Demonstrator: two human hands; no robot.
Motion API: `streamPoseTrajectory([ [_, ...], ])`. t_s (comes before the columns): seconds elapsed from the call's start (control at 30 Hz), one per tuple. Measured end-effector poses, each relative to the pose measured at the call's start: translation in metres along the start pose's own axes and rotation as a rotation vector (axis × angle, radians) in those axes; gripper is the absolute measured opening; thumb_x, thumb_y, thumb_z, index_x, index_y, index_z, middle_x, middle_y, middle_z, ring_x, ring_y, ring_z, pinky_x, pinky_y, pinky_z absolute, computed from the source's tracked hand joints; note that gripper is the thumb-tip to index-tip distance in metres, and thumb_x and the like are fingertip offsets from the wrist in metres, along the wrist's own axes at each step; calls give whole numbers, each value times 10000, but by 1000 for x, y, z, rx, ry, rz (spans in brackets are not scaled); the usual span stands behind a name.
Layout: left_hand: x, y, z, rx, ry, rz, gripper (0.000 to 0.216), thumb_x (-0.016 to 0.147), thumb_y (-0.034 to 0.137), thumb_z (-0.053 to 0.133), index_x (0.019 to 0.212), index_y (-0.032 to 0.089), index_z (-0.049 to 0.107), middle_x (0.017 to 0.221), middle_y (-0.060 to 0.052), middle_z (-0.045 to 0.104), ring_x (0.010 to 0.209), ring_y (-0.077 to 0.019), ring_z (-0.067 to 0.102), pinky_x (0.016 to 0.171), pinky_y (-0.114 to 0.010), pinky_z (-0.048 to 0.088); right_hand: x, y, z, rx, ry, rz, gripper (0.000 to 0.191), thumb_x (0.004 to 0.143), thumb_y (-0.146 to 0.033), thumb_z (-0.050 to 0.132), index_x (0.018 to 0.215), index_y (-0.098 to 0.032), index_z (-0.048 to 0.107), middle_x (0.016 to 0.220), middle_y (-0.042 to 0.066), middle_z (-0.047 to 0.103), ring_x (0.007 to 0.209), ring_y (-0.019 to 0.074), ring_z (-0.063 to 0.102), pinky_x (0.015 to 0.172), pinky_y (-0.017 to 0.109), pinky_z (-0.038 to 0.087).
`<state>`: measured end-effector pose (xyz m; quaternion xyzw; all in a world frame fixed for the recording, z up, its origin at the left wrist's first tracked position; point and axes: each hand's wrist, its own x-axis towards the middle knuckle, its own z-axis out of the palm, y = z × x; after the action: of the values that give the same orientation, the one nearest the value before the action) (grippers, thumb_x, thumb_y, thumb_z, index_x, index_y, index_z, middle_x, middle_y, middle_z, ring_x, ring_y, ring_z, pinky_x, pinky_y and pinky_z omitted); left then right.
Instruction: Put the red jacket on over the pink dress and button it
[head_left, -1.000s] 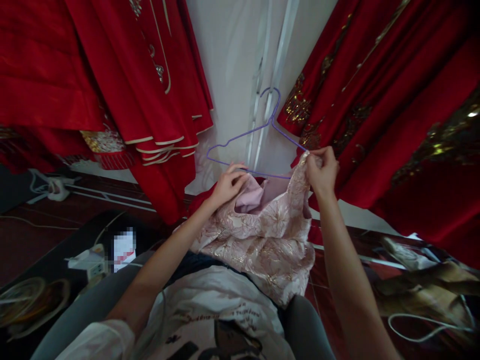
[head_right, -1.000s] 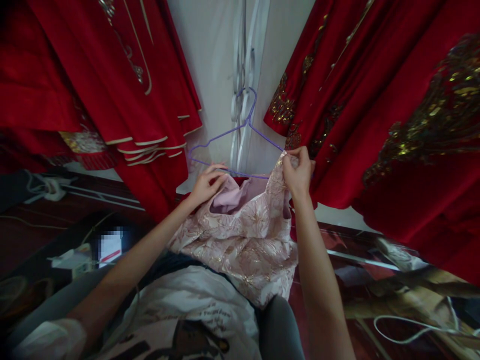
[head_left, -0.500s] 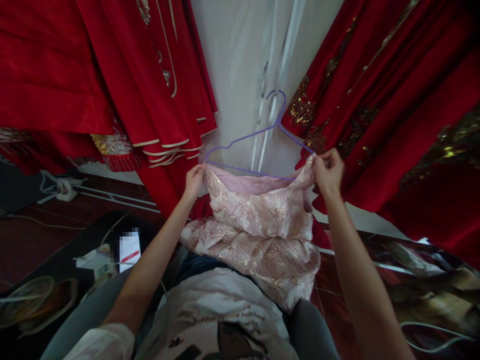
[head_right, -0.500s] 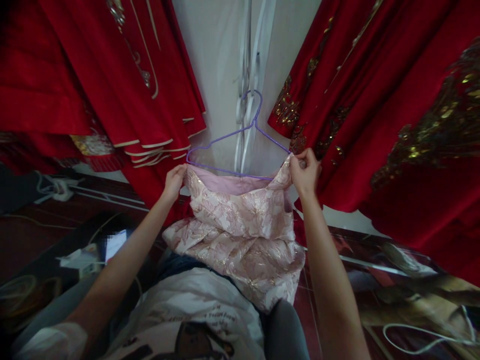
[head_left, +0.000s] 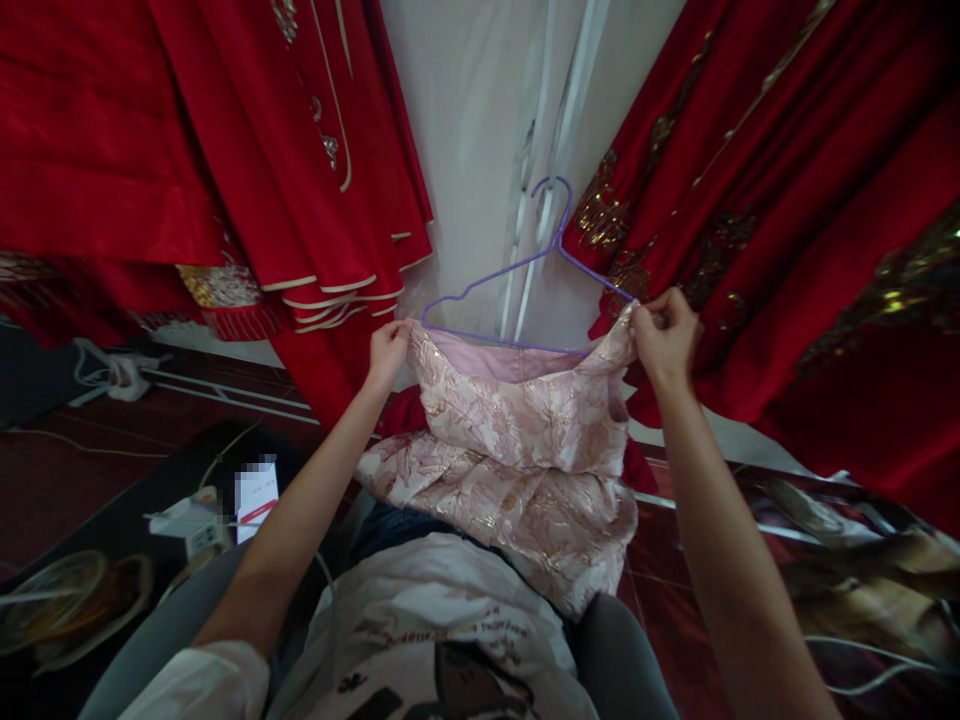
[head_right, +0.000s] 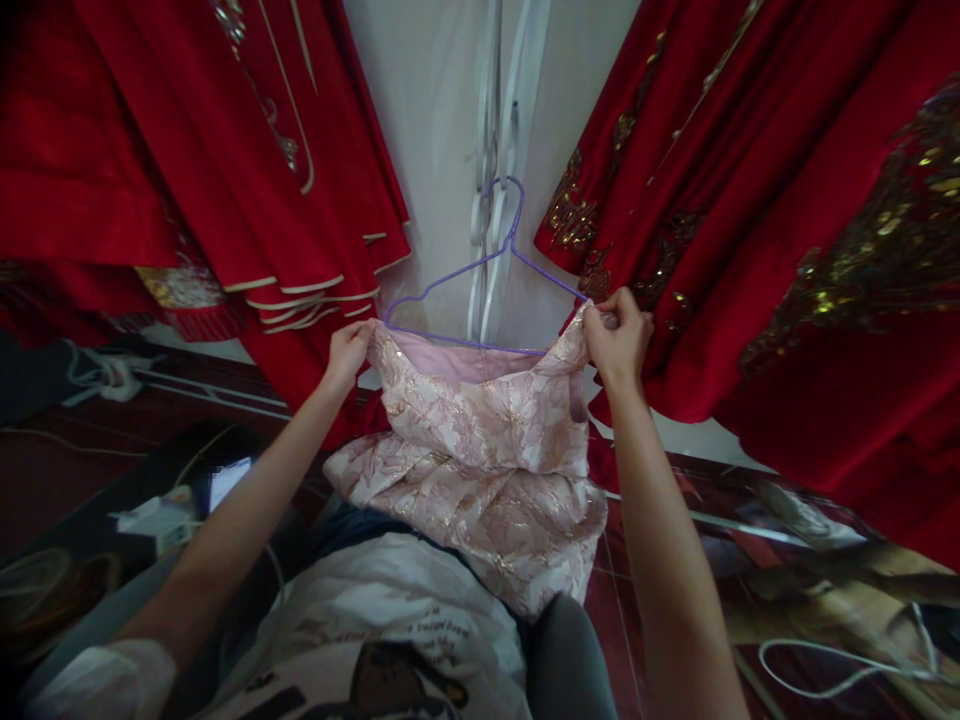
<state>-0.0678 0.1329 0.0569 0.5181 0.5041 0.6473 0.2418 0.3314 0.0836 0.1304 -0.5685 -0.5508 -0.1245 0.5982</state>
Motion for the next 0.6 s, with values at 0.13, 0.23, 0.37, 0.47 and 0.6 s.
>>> streamPoseTrajectory([
  [0.13,14,16,10,14,-38,161,316,817,425,587,850,147,734,869,-56,719,831,-182,629,792,-271,461,2,-2,-2,5,1,15,99,697,-264,554,653,-222,475,592,-33,466,578,140,432,592,281,358],
  [0.23,22,44,21,46,-169,299,317,822,434,606,879,157,750,864,-58,725,810,-176,632,776,-274,467,1,-4,-1,25,-10,27,126,708,-269,539,635,-226,446,567,-41,429,553,134,415,577,281,349],
  [0.37,24,85,27,127,-364,392,276,787,403,682,885,157,759,851,-65,728,784,-178,633,753,-288,478,-1,-4,1,46,-36,25,141,737,-269,511,633,-226,425,576,-41,422,558,131,414,576,279,340],
  [0.47,29,88,20,56,-388,231,309,818,441,654,872,149,740,819,-76,720,760,-189,646,728,-312,502,-1,-2,4,58,-48,31,154,741,-255,497,621,-225,405,580,-42,411,561,128,403,576,276,330],
  [0.6,33,39,13,-87,-301,-100,380,863,506,560,833,150,690,687,-76,675,674,-186,651,697,-349,531,-1,0,6,78,-40,34,163,738,-247,495,612,-222,394,575,-46,392,555,121,384,573,272,316],
])
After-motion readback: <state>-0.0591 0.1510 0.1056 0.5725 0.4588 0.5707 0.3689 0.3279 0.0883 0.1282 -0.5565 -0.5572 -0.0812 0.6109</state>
